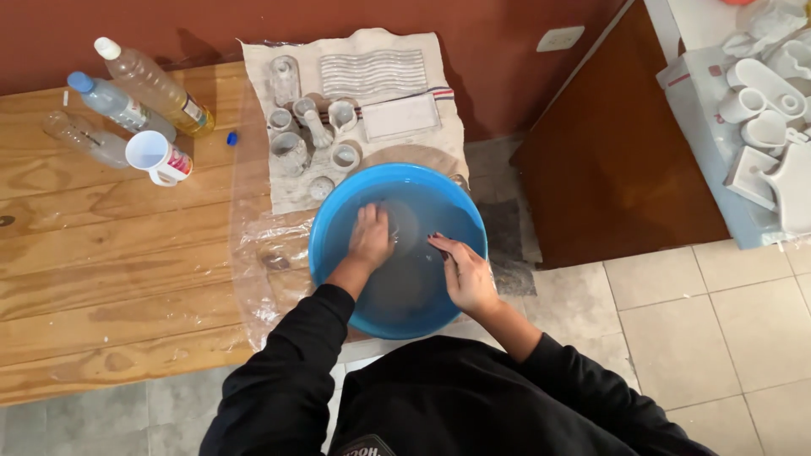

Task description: Sand and clean ceramic pieces in a basin of water to smooth the surfaces.

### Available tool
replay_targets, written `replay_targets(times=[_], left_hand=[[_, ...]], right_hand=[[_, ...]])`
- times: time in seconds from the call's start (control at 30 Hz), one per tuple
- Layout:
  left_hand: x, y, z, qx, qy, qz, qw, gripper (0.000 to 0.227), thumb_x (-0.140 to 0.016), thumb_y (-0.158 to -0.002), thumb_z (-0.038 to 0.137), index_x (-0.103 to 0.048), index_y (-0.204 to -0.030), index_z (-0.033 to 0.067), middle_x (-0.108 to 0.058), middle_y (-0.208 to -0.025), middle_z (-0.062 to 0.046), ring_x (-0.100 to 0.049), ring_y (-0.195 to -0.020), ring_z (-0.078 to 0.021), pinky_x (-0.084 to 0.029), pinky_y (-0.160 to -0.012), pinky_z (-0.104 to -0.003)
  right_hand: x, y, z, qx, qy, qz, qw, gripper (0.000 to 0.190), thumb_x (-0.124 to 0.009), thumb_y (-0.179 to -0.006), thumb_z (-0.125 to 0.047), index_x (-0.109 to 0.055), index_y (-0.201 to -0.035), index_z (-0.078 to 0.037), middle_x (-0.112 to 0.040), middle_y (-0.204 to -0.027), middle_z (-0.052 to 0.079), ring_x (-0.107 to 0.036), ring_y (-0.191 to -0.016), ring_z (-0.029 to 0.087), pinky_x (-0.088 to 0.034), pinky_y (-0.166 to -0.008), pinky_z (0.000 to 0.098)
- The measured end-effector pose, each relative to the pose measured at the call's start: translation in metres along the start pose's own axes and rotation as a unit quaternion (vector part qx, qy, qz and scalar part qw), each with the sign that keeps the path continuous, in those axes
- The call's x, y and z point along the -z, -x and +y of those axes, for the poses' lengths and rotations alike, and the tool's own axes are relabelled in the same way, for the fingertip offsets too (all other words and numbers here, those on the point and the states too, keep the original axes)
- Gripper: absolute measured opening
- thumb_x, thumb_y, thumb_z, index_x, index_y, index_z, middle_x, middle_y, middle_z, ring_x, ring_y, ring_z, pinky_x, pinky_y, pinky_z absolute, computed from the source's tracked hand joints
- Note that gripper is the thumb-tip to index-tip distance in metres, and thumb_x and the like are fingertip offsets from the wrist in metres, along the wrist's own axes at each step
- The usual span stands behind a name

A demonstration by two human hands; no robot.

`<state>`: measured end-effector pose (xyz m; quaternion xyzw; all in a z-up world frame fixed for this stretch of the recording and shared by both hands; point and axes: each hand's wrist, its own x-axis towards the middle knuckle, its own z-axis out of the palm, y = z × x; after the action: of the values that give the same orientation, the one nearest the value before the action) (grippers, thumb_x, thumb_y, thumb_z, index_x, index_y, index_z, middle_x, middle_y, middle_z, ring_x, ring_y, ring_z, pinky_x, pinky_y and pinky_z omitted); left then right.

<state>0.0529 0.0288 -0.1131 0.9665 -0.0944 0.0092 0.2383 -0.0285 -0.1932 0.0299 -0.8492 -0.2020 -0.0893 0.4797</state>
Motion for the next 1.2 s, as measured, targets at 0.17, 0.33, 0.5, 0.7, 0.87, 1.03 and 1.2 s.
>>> replay_targets(times=[0.17,0.33,0.5,0.7,0.87,1.03,1.2], left_hand=[[-0.018,0.011,-0.02,-0.09,-0.086,0.014,0.992,0.037,-0.059,-0.093,0.016,-0.055,-0.128,0.0021,-0.056,-0.133,-0.018,-0.055,-0.119,-0.0359,-0.048,-0.1,-0.046],[-0.019,0.011,-0.021,-0.093,-0.096,-0.028,0.991,0.032,-0.056,-0.094,0.013,-0.059,-0.124,0.0013,-0.067,-0.11,-0.018,-0.065,-0.105,-0.0359,-0.053,-0.091,-0.047],[-0.025,0.01,-0.027,-0.046,-0.098,-0.047,0.993,0.019,-0.058,-0.092,0.01,-0.058,-0.111,0.0056,-0.073,-0.095,-0.017,-0.073,-0.08,-0.0383,-0.059,-0.072,-0.05],[0.013,0.005,-0.006,0.011,-0.095,-0.037,0.995,0.045,-0.064,-0.086,0.021,-0.054,-0.123,-0.0007,-0.069,-0.106,-0.021,-0.068,-0.096,-0.039,-0.055,-0.084,-0.049],[0.001,-0.004,-0.014,-0.007,-0.14,-0.067,0.988,0.042,-0.057,-0.088,0.012,-0.055,-0.13,0.0082,-0.062,-0.121,-0.019,-0.06,-0.112,-0.0366,-0.05,-0.091,-0.05],[-0.021,-0.013,-0.035,-0.019,-0.143,-0.111,0.983,0.026,-0.052,-0.096,0.012,-0.059,-0.121,0.0102,-0.062,-0.117,-0.018,-0.066,-0.106,-0.0382,-0.055,-0.085,-0.05],[-0.022,-0.018,-0.039,0.051,-0.034,-0.028,0.998,0.021,-0.056,-0.108,0.029,-0.062,-0.112,0.0088,-0.067,-0.11,-0.02,-0.07,-0.094,-0.0412,-0.057,-0.081,-0.052]], right_hand=[[-0.007,0.002,0.004,-0.011,-0.006,-0.021,1.0,0.036,-0.053,-0.092,0.012,-0.067,-0.122,-0.002,-0.072,-0.121,0.018,-0.071,-0.111,0.033,-0.058,-0.094,0.0366],[-0.01,0.004,0.007,0.004,-0.006,-0.028,1.0,0.034,-0.053,-0.092,0.011,-0.067,-0.12,-0.001,-0.073,-0.12,0.018,-0.071,-0.112,0.034,-0.057,-0.095,0.0369],[-0.007,0.006,0.002,-0.028,-0.012,-0.041,0.999,0.031,-0.054,-0.094,0.01,-0.068,-0.119,-0.002,-0.073,-0.117,0.017,-0.072,-0.106,0.032,-0.058,-0.091,0.0354],[-0.005,0.01,0.004,-0.007,-0.013,-0.019,1.0,0.032,-0.054,-0.093,0.01,-0.068,-0.119,-0.002,-0.073,-0.117,0.018,-0.072,-0.108,0.033,-0.058,-0.092,0.0361],[-0.003,0.011,0.001,-0.044,-0.023,-0.026,0.998,0.033,-0.054,-0.092,0.01,-0.069,-0.119,-0.003,-0.073,-0.115,0.016,-0.074,-0.1,0.03,-0.059,-0.089,0.0347],[-0.003,0.014,0.0,-0.034,-0.011,-0.024,0.999,0.032,-0.055,-0.092,0.01,-0.07,-0.118,-0.003,-0.074,-0.113,0.016,-0.073,-0.101,0.031,-0.058,-0.09,0.035],[-0.001,0.015,-0.002,-0.039,-0.013,-0.028,0.999,0.031,-0.054,-0.092,0.009,-0.069,-0.117,-0.002,-0.074,-0.114,0.017,-0.073,-0.099,0.03,-0.058,-0.089,0.0352]])
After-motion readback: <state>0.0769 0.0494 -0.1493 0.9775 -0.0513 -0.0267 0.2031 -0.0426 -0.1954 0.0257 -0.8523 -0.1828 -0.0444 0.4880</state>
